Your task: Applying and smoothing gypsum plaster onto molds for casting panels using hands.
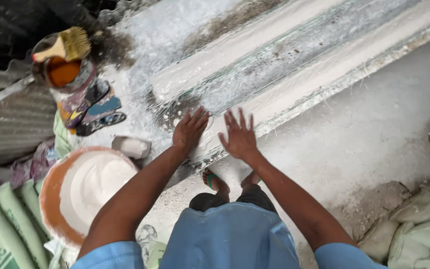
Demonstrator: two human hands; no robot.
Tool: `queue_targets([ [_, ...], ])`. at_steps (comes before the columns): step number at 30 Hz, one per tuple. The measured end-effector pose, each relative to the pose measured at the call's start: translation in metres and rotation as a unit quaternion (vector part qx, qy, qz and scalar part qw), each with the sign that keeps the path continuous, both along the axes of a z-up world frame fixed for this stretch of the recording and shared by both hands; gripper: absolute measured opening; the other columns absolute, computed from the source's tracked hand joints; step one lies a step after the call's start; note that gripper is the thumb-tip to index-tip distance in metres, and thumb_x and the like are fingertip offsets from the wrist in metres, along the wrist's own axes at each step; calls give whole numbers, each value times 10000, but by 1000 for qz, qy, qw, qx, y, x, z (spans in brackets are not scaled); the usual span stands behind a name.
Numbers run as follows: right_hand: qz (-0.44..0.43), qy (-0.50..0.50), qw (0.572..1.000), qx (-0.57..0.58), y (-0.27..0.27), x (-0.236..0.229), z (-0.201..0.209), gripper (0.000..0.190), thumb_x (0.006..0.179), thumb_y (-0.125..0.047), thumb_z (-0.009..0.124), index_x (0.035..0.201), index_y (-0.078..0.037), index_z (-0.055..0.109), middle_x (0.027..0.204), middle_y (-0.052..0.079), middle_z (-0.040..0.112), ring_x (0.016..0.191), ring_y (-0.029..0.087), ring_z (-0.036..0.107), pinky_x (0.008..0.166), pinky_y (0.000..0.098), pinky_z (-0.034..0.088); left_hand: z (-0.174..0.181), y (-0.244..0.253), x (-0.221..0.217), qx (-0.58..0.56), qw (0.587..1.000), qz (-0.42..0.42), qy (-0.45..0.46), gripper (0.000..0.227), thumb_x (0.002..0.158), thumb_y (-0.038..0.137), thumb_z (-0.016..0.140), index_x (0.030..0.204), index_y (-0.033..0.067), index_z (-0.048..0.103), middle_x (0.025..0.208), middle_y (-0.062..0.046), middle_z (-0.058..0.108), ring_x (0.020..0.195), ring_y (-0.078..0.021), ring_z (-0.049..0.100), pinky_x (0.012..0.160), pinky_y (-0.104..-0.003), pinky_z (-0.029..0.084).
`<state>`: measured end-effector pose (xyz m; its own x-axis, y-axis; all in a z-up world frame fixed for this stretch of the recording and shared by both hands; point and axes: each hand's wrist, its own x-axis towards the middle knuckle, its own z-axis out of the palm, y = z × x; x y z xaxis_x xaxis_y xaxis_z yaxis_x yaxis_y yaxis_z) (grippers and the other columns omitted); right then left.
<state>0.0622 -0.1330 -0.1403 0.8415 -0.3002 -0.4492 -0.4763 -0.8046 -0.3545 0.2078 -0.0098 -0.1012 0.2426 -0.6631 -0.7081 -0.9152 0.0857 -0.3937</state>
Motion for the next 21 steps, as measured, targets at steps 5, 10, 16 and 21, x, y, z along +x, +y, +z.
queue_targets([
  [5, -102, -5, 994, -44, -73, -18, -39, 759, 1049, -542, 276, 1637, -63, 234, 1728, 110, 164, 1583, 423, 18, 1242, 661, 16, -48, -79, -10, 7, 999, -54, -3, 555, 1102, 256, 260, 1649, 246, 163, 1747, 65, -17, 1582, -326, -143, 1232, -575, 14],
  [10, -169, 19, 984, -59, -134, -41, -51, 747, 1042, -540, 291, 1641, -96, 242, 1730, 75, 170, 1586, 403, 26, 1246, 644, 35, -63, -182, -35, -24, 996, -87, 6, 540, 1114, 259, 229, 1651, 228, 181, 1744, 97, 30, 1589, -294, -123, 1252, -530, 40],
  [16, -202, 5, 979, -18, -223, -75, -72, 749, 1043, -539, 253, 1647, -100, 193, 1735, 87, 129, 1587, 410, -4, 1252, 635, 24, -78, -297, -62, 6, 994, -106, -11, 549, 1122, 295, 198, 1656, 193, 120, 1747, 74, -23, 1582, -316, -170, 1251, -548, -7],
  [21, -187, -59, 980, -30, -317, -102, -100, 707, 1061, -503, 289, 1639, -102, 216, 1723, 92, 177, 1580, 415, 47, 1252, 631, 38, -106, -401, -88, 16, 996, -91, -2, 556, 1116, 252, 182, 1657, 164, 88, 1748, 35, -81, 1573, -343, -199, 1249, -537, 14],
])
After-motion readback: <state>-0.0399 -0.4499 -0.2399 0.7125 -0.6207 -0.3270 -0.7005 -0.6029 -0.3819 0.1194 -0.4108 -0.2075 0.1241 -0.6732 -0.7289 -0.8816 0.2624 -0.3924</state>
